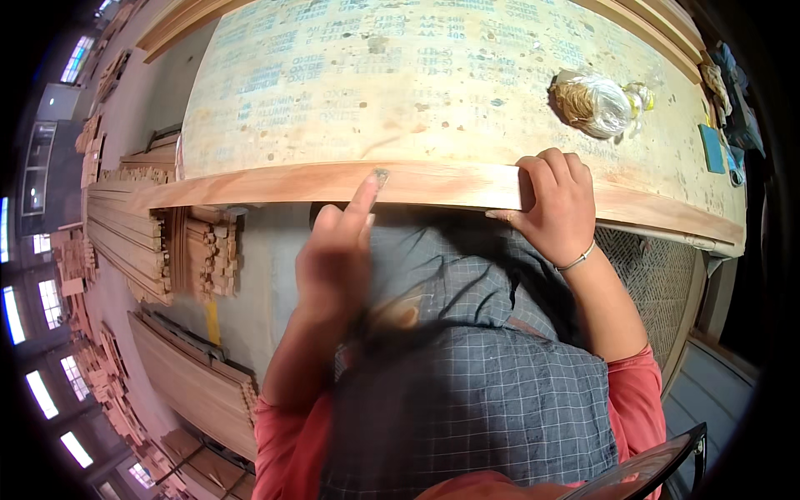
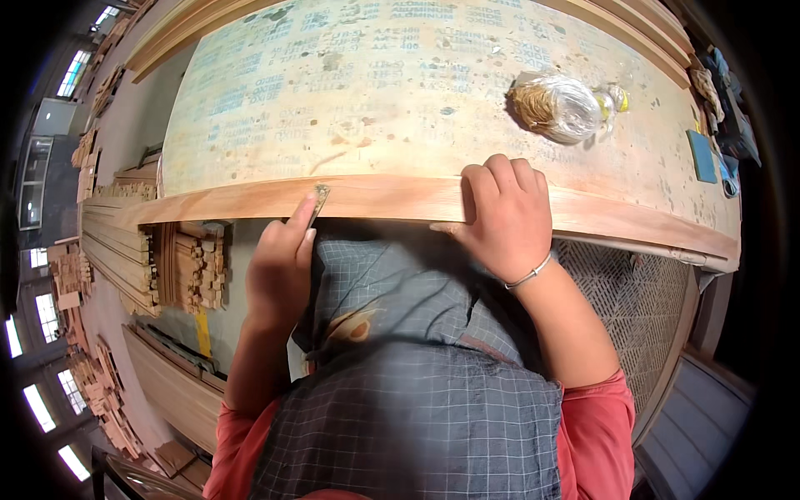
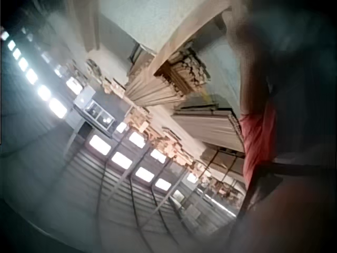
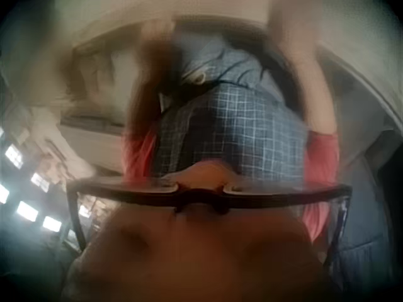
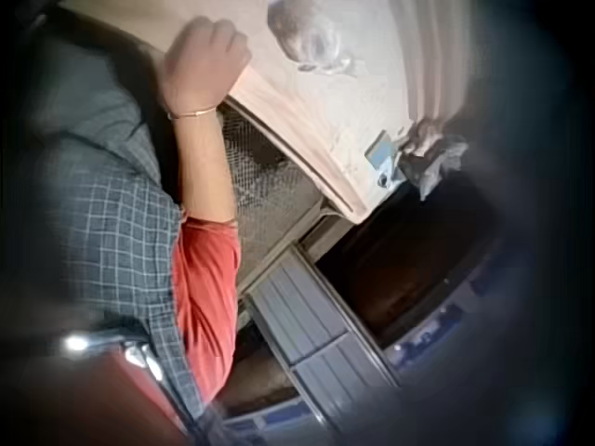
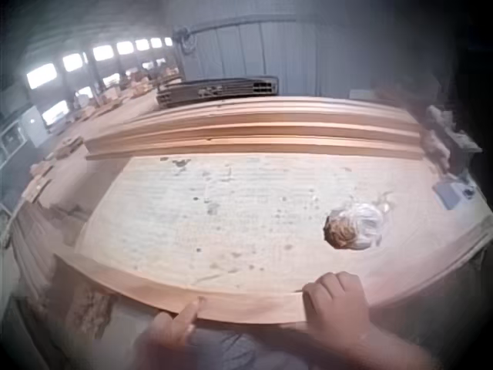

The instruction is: The person uses a chisel to shave and smooth the edges of a long wooden plank on a workbench. They repeatedly scrape along the plank's length, flip it over, and continue shaving the opposite side before stacking the finished piece.

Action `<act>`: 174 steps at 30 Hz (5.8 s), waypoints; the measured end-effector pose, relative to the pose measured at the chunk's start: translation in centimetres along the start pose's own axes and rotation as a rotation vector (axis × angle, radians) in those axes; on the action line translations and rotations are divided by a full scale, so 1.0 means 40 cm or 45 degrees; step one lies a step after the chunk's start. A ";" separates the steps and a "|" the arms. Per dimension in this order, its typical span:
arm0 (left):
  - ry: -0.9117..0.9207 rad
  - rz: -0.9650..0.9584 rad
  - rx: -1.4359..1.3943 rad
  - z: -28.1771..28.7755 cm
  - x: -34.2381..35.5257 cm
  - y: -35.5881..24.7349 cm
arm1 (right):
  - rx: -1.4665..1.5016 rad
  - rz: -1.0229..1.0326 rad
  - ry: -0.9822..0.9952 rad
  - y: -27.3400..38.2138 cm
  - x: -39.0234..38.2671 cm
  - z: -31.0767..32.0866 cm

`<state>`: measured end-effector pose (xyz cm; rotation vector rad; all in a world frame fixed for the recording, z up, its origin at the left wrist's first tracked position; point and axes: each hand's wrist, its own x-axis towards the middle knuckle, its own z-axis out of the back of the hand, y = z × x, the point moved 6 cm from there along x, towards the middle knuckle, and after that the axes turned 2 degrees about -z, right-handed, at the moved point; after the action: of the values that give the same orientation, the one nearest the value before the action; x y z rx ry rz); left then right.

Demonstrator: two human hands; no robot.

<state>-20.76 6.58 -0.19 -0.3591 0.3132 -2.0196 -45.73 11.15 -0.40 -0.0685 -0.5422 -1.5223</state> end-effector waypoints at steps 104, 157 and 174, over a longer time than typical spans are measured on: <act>0.059 -0.389 -0.667 -0.050 0.056 -0.157 | -0.524 -0.456 -0.174 -0.601 -0.364 0.328; 0.666 -1.301 0.415 -0.330 0.250 -1.141 | -0.267 -0.717 -0.794 -0.860 -0.512 0.335; 0.661 -1.065 0.487 -0.173 0.273 -0.926 | -0.281 -0.795 -0.678 -0.826 -0.508 0.349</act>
<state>-58.34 13.95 8.40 0.3540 0.0762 -2.9192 -80.47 32.80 -5.29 -0.5272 -0.8665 -2.1883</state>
